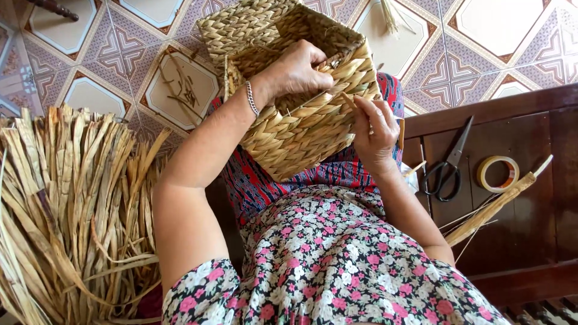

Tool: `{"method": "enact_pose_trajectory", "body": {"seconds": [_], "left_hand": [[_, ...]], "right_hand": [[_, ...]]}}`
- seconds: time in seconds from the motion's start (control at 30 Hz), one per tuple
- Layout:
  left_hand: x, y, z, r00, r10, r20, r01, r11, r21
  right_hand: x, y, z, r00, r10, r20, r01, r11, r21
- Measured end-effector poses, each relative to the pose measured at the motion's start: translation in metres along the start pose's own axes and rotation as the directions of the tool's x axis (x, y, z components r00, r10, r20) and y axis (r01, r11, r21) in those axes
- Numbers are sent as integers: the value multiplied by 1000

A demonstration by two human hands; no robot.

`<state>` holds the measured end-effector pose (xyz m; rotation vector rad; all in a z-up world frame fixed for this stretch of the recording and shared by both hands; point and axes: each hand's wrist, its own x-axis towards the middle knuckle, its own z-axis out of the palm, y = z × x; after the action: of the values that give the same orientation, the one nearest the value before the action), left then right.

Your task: The person weaves dried plant fibers into a basket frame by hand, using shears to trim the excess material. They then weave a separate lid, tucking in loose ends and cutting them to finish the container.

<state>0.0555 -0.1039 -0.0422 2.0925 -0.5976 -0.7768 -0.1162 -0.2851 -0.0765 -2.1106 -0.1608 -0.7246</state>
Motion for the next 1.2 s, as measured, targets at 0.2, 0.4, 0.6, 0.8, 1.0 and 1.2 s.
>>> {"method": "enact_pose_trajectory", "body": {"seconds": [0.2,0.4,0.6,0.8,1.0,1.2], "left_hand": [[-1,-2,4,999,-47,-10,45,991,-127],[11,-4,6,984,-104,142,136,962,-238],[10,-13,4,987,-7,162,58,948,-314],[12,-23,13,987,22,159,50,898,-437],[7,-11,12,980,-4,199,88,907,-412],[9,-5,8,964,-98,249,174,936,-305]], "right_hand": [[1,-7,11,999,-4,-41,7,997,72],[6,-3,21,998,2,-68,4,996,90],[7,1,26,983,-172,-63,165,981,-103],[5,4,31,974,-217,65,226,945,-238],[9,-2,17,954,-201,221,260,924,-281],[5,16,20,924,-131,360,266,896,-356]]}}
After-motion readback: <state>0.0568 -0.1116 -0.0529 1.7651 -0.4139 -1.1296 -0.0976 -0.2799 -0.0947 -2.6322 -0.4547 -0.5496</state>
